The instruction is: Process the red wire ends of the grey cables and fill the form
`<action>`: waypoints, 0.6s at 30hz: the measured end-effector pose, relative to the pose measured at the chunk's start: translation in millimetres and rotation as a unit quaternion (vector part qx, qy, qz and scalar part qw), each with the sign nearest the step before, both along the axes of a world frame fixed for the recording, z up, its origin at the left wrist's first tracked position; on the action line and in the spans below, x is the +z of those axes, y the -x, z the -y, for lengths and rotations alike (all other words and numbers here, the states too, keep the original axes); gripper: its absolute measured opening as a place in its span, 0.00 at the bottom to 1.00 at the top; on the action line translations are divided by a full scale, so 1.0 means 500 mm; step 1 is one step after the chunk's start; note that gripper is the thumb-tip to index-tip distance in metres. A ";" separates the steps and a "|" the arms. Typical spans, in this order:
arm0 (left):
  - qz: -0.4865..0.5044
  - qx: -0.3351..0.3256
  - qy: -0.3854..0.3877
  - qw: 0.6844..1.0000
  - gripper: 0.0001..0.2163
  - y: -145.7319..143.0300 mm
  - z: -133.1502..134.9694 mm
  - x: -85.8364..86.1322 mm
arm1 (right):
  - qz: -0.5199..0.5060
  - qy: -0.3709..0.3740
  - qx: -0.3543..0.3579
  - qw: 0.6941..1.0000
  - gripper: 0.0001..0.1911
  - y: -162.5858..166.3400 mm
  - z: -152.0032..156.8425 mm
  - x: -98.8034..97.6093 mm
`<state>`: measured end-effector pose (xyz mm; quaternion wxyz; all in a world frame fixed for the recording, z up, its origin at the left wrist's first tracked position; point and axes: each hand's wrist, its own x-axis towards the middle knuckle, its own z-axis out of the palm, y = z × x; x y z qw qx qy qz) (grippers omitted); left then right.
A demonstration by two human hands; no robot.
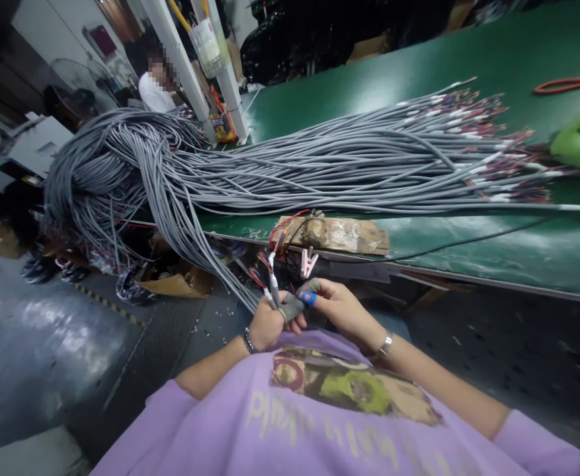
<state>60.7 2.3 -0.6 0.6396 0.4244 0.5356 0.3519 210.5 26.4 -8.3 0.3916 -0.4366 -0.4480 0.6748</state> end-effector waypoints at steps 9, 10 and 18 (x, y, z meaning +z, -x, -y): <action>-0.007 0.064 -0.002 0.998 0.23 -0.008 -0.002 -0.003 | -0.002 -0.003 -0.042 0.999 0.22 0.008 0.007 -0.005; -0.009 0.056 -0.001 0.998 0.23 -0.008 -0.002 -0.001 | -0.005 0.003 -0.043 0.999 0.22 0.009 0.006 -0.005; 0.007 0.019 0.026 0.999 0.22 -0.006 0.001 -0.001 | -0.024 0.021 -0.014 0.999 0.17 0.010 0.008 0.014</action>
